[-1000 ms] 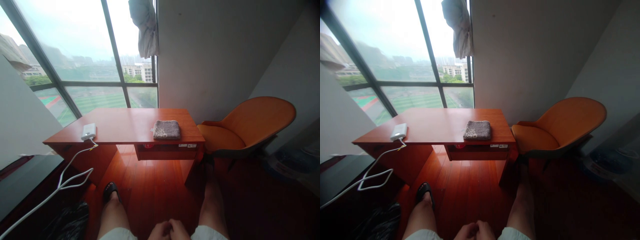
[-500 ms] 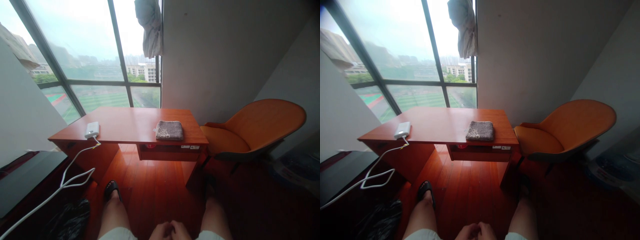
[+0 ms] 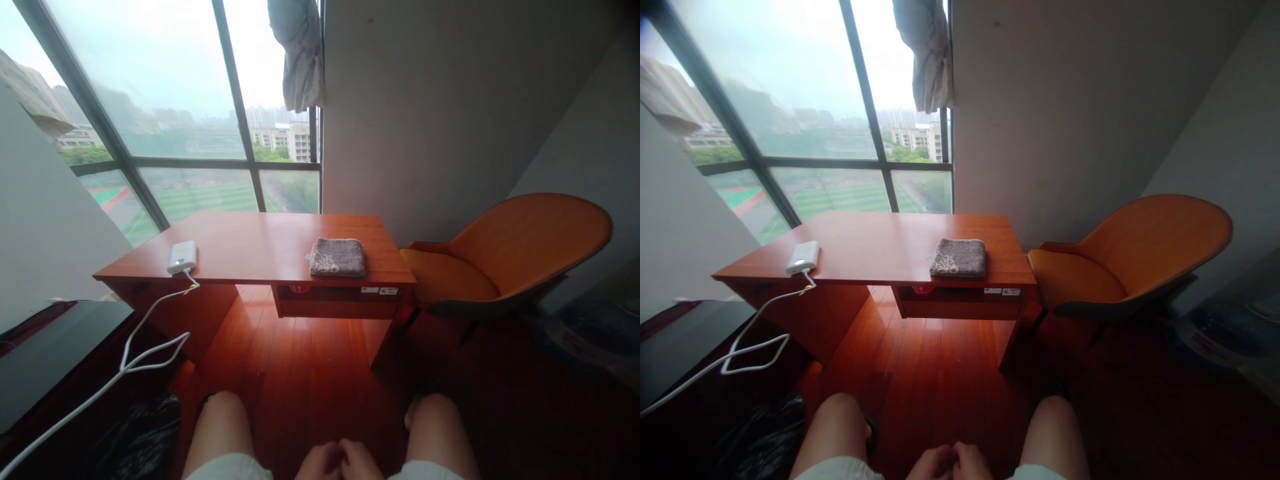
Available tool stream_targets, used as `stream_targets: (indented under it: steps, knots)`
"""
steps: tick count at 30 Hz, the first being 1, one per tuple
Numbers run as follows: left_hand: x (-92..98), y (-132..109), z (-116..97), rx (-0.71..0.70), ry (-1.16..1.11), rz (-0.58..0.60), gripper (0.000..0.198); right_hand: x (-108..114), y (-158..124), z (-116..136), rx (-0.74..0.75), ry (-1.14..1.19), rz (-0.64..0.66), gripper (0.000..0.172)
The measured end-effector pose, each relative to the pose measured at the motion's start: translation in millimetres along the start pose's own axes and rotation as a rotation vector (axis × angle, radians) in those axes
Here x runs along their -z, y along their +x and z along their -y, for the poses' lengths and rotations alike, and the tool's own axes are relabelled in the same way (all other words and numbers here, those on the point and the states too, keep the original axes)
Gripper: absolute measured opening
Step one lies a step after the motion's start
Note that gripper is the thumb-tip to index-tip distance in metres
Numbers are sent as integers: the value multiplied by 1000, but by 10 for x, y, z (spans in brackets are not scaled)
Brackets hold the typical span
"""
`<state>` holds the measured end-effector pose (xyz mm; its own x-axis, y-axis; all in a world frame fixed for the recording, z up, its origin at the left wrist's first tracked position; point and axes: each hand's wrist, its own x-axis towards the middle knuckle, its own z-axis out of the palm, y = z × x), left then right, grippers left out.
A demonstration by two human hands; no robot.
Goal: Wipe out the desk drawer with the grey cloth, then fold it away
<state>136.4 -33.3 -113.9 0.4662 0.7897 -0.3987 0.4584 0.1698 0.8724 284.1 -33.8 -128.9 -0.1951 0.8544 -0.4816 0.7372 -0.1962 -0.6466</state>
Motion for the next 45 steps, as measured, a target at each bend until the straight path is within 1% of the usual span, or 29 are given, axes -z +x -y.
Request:
stream_targets:
  steps: [3,8,13,17,23,29,35,39,45]
  knots:
    - [-9,-18,-10,6,-6,-16,27,-13,1,-17,10,-34,-6,34]
    - [15,-33,-37,29,-2,8,25,23,-38,-38,50,-10,14,32]
    - [68,-34,-55,40,29,4,25,98,-91,-8,12,47,46,28]
    - [73,-10,-18,33,7,-3,26,129,-98,30,-23,51,40,27]
    - [65,42,45,71,-21,3,23,114,-71,25,-29,71,42,28]
    - [78,70,36,57,-54,-3,25,104,-16,6,-22,66,29,31]
    - [75,66,28,49,-65,-10,27,87,-25,24,-39,54,17,29]
    - [52,76,37,33,-61,-34,24,67,-25,33,-14,40,-23,29]
    - [27,122,67,2,-60,-122,17,83,-5,45,27,-11,-61,31]
